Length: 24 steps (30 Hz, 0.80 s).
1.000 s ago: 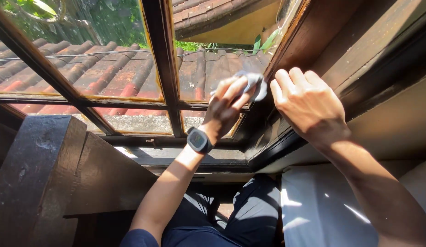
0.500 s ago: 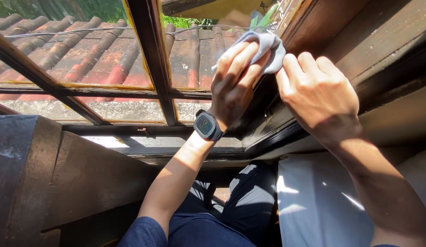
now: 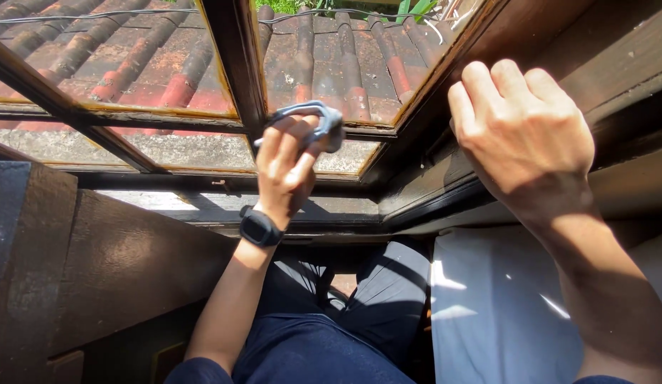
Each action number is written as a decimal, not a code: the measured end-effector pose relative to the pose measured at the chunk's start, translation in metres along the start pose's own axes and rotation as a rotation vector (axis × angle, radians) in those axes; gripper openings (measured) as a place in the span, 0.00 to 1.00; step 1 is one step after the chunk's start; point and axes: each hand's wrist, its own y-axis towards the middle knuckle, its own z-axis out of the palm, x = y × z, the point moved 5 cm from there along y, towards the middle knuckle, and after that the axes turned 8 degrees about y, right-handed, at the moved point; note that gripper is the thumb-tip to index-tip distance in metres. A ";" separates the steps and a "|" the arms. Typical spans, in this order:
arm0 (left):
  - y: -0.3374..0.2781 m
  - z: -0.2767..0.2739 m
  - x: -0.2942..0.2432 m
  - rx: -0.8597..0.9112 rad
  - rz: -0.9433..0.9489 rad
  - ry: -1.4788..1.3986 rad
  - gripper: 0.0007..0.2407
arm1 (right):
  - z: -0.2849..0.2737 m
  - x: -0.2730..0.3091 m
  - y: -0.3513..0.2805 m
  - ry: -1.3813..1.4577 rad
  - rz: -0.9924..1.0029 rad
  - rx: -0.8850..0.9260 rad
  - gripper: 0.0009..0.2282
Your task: The person cleans a multi-pane window using a cloth. They wipe the glass panes and the wooden frames, moving the cloth between sections to remove dirt.
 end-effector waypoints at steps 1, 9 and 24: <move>-0.001 -0.012 0.007 -0.053 -0.122 0.089 0.03 | 0.000 0.000 0.001 -0.006 0.001 0.005 0.14; -0.007 0.018 -0.008 -0.151 -0.393 0.260 0.15 | 0.001 0.002 0.000 -0.012 0.020 0.041 0.15; 0.044 0.008 0.013 -0.347 -0.359 0.192 0.08 | -0.001 0.001 0.003 -0.015 0.034 0.038 0.16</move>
